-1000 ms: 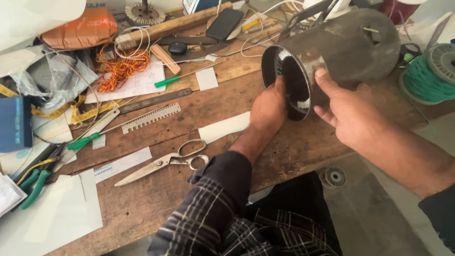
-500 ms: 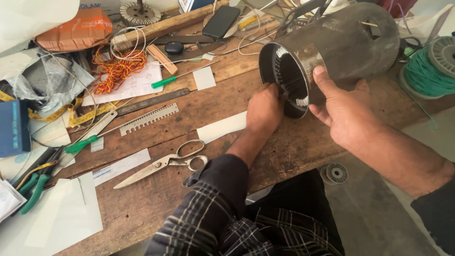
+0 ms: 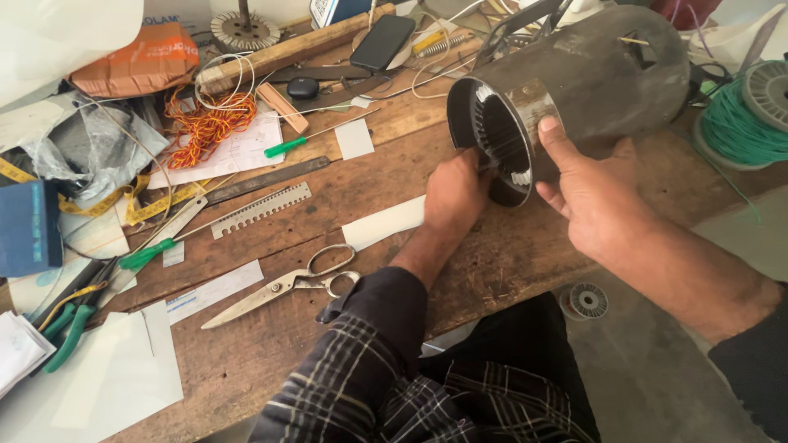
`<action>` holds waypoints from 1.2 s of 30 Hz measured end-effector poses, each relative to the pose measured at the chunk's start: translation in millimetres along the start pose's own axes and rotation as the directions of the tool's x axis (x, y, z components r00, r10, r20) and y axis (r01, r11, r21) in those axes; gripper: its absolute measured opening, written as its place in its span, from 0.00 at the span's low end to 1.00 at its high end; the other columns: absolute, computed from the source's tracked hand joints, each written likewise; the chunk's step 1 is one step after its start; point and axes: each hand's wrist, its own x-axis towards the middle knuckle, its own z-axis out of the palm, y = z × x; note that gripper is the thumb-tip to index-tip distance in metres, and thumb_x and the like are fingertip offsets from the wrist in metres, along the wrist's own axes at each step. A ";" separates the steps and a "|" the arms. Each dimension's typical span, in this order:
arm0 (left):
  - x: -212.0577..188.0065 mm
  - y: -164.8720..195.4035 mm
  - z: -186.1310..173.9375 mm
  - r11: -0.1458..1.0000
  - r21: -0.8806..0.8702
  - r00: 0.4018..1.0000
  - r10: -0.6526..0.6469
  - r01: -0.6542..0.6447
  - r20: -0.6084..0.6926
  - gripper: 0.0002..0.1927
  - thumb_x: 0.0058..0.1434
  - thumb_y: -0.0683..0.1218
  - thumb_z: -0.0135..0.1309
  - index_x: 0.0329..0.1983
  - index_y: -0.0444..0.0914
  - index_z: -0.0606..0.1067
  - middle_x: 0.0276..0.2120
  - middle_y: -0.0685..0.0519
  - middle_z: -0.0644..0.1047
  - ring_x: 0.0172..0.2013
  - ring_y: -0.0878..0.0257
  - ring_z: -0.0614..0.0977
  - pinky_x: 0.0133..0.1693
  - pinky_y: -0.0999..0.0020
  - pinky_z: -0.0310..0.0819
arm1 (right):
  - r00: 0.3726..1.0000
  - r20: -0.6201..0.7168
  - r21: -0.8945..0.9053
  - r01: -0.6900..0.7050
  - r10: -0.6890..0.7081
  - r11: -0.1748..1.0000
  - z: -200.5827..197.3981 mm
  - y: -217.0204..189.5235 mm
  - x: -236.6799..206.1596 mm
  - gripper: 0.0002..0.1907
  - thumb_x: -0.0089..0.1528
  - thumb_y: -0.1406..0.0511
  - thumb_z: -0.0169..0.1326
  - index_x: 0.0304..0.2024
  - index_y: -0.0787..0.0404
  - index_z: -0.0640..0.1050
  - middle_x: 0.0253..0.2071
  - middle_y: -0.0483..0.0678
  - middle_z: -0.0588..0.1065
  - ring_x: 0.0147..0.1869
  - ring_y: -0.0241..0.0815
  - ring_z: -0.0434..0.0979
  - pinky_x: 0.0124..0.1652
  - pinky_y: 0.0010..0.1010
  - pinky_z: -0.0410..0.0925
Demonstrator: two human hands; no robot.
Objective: The person cuts white rectangular strips with scissors and inserts them into the slots of a cylindrical motor stator. The person repeats this process for several strips, placing each one into the stator's interior.
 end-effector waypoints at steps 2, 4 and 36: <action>-3.5 -3.7 -5.4 1.000 -0.012 0.998 -0.022 0.023 0.060 0.20 0.57 0.53 0.63 0.46 0.37 0.76 0.34 0.39 0.81 0.37 0.41 0.83 0.40 0.48 0.77 | 1.000 0.006 0.002 0.022 -0.022 1.000 -0.3 0.0 0.1 0.52 0.57 0.54 0.68 0.72 0.47 0.48 0.68 0.44 0.63 0.60 0.39 0.72 0.38 0.29 0.75; -7.3 -9.7 -12.5 0.998 -0.032 0.998 0.058 -0.059 -0.026 0.19 0.54 0.51 0.63 0.44 0.38 0.77 0.36 0.40 0.81 0.36 0.42 0.84 0.39 0.49 0.78 | 0.998 0.030 -0.004 0.049 -0.049 0.999 -2.0 0.7 0.9 0.50 0.57 0.54 0.67 0.73 0.49 0.52 0.69 0.44 0.64 0.60 0.39 0.72 0.39 0.28 0.74; -0.8 -5.2 13.4 0.998 -0.063 0.997 -0.020 0.015 -0.073 0.08 0.61 0.47 0.58 0.36 0.37 0.77 0.36 0.39 0.81 0.39 0.38 0.83 0.41 0.46 0.76 | 0.999 0.021 0.008 0.027 -0.028 1.000 -4.5 4.4 4.0 0.56 0.57 0.53 0.68 0.75 0.51 0.46 0.71 0.46 0.61 0.60 0.37 0.73 0.40 0.28 0.74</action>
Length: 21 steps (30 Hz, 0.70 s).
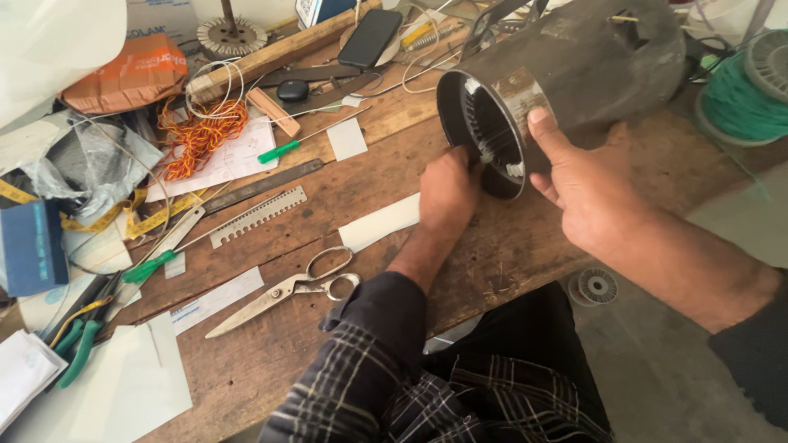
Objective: The person cuts white rectangular strips with scissors and inserts them into the slots of a cylindrical motor stator. The person repeats this process for several strips, placing each one into the stator's interior.
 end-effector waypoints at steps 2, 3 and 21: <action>-2.3 4.2 3.2 1.000 0.025 1.000 0.007 -0.007 -0.010 0.08 0.63 0.46 0.57 0.36 0.35 0.77 0.37 0.39 0.81 0.39 0.37 0.81 0.41 0.44 0.75 | 0.999 0.025 -0.001 0.023 -0.023 1.000 0.1 0.8 -1.4 0.54 0.56 0.53 0.68 0.76 0.51 0.51 0.71 0.46 0.65 0.59 0.37 0.73 0.39 0.27 0.73; -4.3 6.1 5.2 1.000 0.020 0.999 0.024 -0.024 -0.034 0.08 0.63 0.46 0.57 0.35 0.35 0.76 0.37 0.39 0.81 0.39 0.37 0.82 0.42 0.44 0.75 | 1.000 -0.003 -0.004 0.005 -0.005 1.000 1.1 1.1 -1.4 0.55 0.56 0.53 0.68 0.75 0.50 0.48 0.70 0.45 0.63 0.59 0.37 0.73 0.40 0.28 0.74; -9.4 3.7 19.8 0.990 0.055 0.981 0.138 -0.132 -0.135 0.02 0.61 0.40 0.53 0.35 0.35 0.75 0.36 0.41 0.79 0.40 0.41 0.81 0.44 0.48 0.75 | 1.000 -0.013 -0.007 -0.014 0.014 1.000 2.2 -1.7 -3.2 0.55 0.58 0.54 0.68 0.73 0.50 0.45 0.66 0.47 0.64 0.58 0.37 0.75 0.40 0.26 0.75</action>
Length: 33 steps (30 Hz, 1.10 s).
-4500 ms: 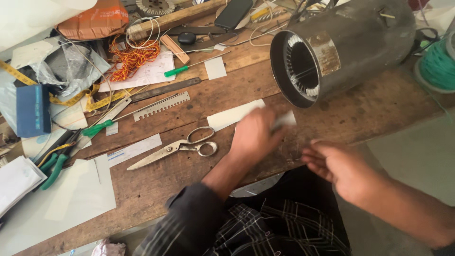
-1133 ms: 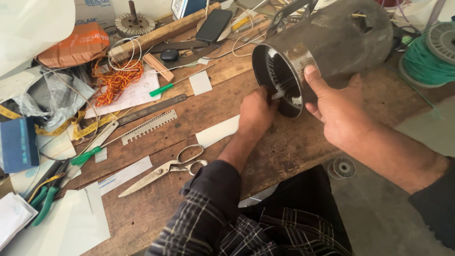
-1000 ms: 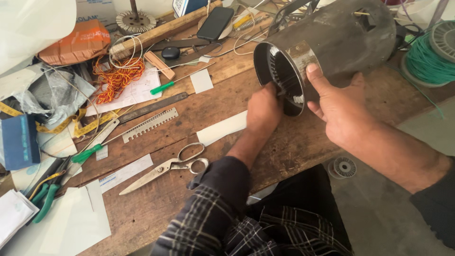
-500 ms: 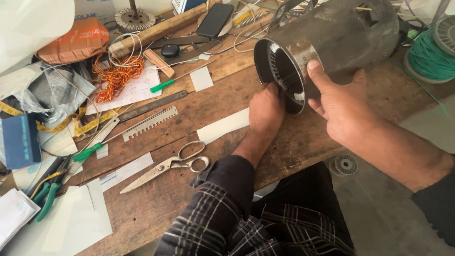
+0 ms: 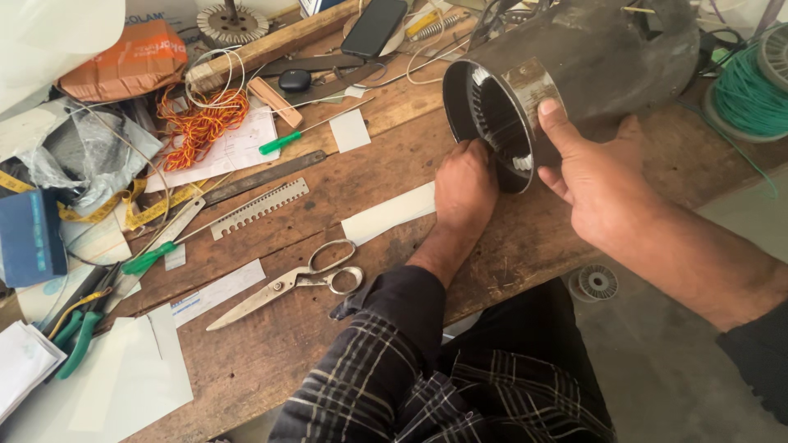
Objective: The person cuts white rectangular strips with scissors and inserts them into the slots of a cylindrical motor stator. The person repeats this process for several strips, placing each one into the stator's interior.
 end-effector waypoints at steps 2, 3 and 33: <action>0.7 -0.3 -0.1 1.000 0.019 1.000 0.023 -0.022 -0.020 0.03 0.59 0.38 0.52 0.35 0.35 0.75 0.36 0.42 0.79 0.41 0.41 0.81 0.44 0.48 0.75 | 1.000 0.012 0.001 0.023 -0.023 1.000 0.6 0.4 -0.7 0.51 0.58 0.53 0.68 0.73 0.49 0.50 0.66 0.45 0.66 0.57 0.36 0.74 0.39 0.26 0.74; 0.7 -0.7 -0.2 1.000 0.014 1.000 0.016 -0.016 -0.016 0.02 0.60 0.39 0.52 0.35 0.35 0.75 0.36 0.41 0.79 0.41 0.40 0.81 0.44 0.48 0.75 | 1.000 0.017 -0.003 0.025 -0.025 1.000 1.0 0.5 -1.1 0.49 0.58 0.54 0.68 0.72 0.49 0.52 0.66 0.44 0.66 0.57 0.36 0.75 0.39 0.26 0.74; -118.1 3.0 -163.1 0.853 0.518 0.955 -0.098 -0.065 0.281 0.38 0.67 0.67 0.44 0.67 0.34 0.68 0.72 0.37 0.58 0.73 0.41 0.53 0.70 0.41 0.44 | 0.880 0.172 -0.179 -0.414 0.443 0.892 -41.5 68.1 -55.0 0.16 0.68 0.59 0.50 0.51 0.65 0.73 0.44 0.49 0.78 0.46 0.39 0.79 0.47 0.25 0.74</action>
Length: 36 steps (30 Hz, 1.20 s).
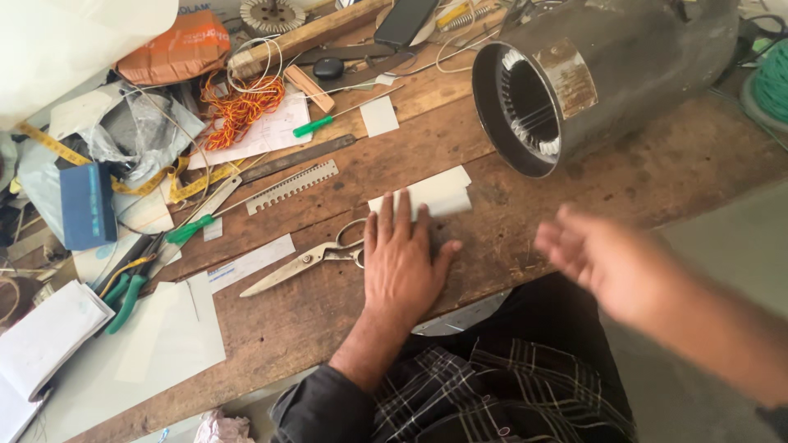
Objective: The person cuts white rectangular strips with scissors and inserts them into the slots of a cylindrical motor stator. The person repeats this process for several strips, placing each one into the stator's interior.
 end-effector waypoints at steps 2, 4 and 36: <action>-6.7 4.6 1.0 0.994 0.016 0.994 0.108 -0.108 0.033 0.38 0.65 0.68 0.46 0.65 0.35 0.69 0.71 0.35 0.58 0.72 0.40 0.53 0.68 0.40 0.44 | 0.998 0.066 -0.085 0.000 0.006 0.996 3.0 36.3 -4.1 0.17 0.69 0.57 0.49 0.49 0.66 0.75 0.42 0.51 0.79 0.43 0.40 0.77 0.43 0.29 0.73; -16.5 7.9 -1.0 0.984 -0.029 0.981 0.178 -0.177 0.070 0.39 0.63 0.68 0.49 0.65 0.35 0.68 0.69 0.35 0.59 0.71 0.40 0.54 0.68 0.41 0.45 | 0.994 0.078 -0.095 -0.073 0.081 0.993 11.0 70.5 -8.8 0.17 0.68 0.56 0.49 0.45 0.64 0.78 0.40 0.51 0.82 0.41 0.41 0.80 0.42 0.32 0.74; -44.2 -6.0 -31.7 0.173 -0.872 0.888 -0.133 0.459 0.441 0.08 0.65 0.40 0.59 0.45 0.32 0.80 0.33 0.45 0.83 0.29 0.61 0.81 0.33 0.68 0.77 | 0.945 0.266 0.018 -0.200 0.188 0.980 66.1 64.5 -9.3 0.15 0.66 0.59 0.51 0.44 0.66 0.78 0.40 0.55 0.80 0.40 0.45 0.82 0.42 0.31 0.78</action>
